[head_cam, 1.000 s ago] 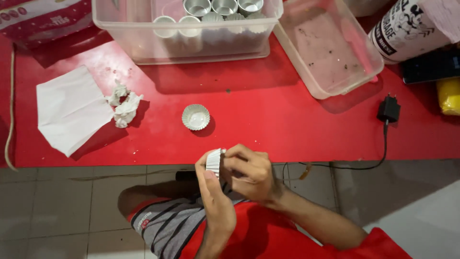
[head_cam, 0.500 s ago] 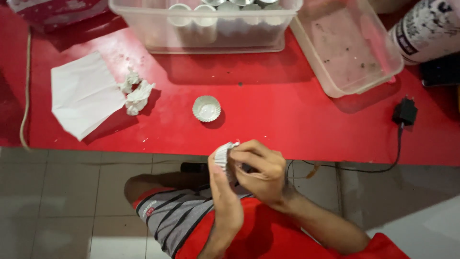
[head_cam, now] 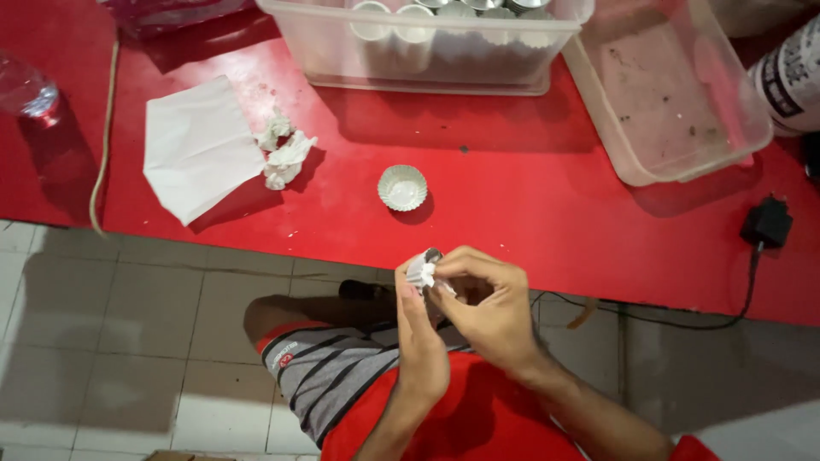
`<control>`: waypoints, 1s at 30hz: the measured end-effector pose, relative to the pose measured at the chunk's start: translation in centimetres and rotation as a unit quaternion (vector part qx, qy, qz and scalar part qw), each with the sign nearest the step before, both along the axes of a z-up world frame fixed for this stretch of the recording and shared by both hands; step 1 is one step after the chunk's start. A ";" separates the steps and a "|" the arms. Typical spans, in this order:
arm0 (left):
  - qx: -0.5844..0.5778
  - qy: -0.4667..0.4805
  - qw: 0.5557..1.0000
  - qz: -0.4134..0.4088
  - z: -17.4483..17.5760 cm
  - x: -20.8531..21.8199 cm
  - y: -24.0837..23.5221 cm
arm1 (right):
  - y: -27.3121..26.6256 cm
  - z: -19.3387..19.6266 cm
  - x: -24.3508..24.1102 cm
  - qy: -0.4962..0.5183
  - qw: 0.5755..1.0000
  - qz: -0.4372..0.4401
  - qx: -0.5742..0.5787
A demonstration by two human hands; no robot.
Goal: The person sits on the floor and cleans the inside of small metal cupcake liners using a white tissue. They wipe each liner thoroughly, then place the cleaned liners into a clear plastic container on the red table.
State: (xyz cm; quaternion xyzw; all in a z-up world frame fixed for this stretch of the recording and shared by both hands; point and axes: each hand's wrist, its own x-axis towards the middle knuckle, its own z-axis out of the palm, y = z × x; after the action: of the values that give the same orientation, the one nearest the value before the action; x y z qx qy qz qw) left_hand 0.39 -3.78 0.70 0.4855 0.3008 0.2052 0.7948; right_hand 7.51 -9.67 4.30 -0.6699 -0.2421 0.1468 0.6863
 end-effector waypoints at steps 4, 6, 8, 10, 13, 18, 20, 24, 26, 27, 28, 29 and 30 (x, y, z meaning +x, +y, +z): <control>-0.023 0.011 0.999 0.037 0.5 0.0 1.1 | -0.6 2.0 1.0 -0.013 0.991 0.134 -0.020; -0.075 -0.015 0.997 0.031 -1.1 0.0 1.0 | -1.5 3.0 2.2 -0.244 0.937 0.174 -0.177; -0.026 0.027 0.999 0.017 -0.4 0.1 0.5 | -1.2 2.7 1.7 -0.277 0.939 0.105 -0.175; 0.024 0.064 0.998 0.008 -0.4 0.3 0.4 | -0.6 2.3 1.1 -0.314 0.933 0.039 -0.170; 0.047 0.029 0.998 0.035 -0.8 0.9 1.0 | 0.1 1.1 0.5 -0.090 0.993 0.026 -0.075; 0.047 0.014 0.998 0.048 -1.3 0.7 1.6 | -0.7 1.4 1.9 -0.059 0.975 0.184 -0.110; 0.091 0.017 0.995 0.033 -1.2 0.3 1.3 | -0.7 0.5 1.0 -0.158 0.974 0.104 -0.121; 0.143 0.015 0.990 0.001 -0.3 0.4 1.0 | 0.1 0.0 0.0 -0.151 0.984 -0.041 -0.088; 0.107 -0.002 0.994 0.017 -1.2 0.7 1.1 | -0.6 -2.2 -0.3 0.012 0.998 -0.005 -0.057; 0.071 -0.017 0.997 0.032 -1.6 0.9 1.3 | -0.9 -3.3 -0.5 0.177 0.983 0.030 -0.024; 0.072 -0.018 0.997 0.032 -1.2 1.0 1.3 | -0.7 -2.2 0.0 0.177 0.984 0.031 -0.023; 0.062 -0.049 0.996 0.049 -0.8 1.1 1.3 | -0.6 -1.1 0.5 0.076 0.993 0.092 0.001; 0.050 -0.080 0.994 0.063 -0.4 1.1 1.2 | -0.5 0.0 0.9 -0.025 0.988 0.149 0.024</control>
State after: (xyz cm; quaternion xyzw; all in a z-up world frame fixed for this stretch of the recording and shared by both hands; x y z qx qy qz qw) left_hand 1.48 -2.61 0.30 0.4870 0.2559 0.3080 0.7762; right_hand 8.37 -10.21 4.26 -0.6129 -0.3599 0.2246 0.6666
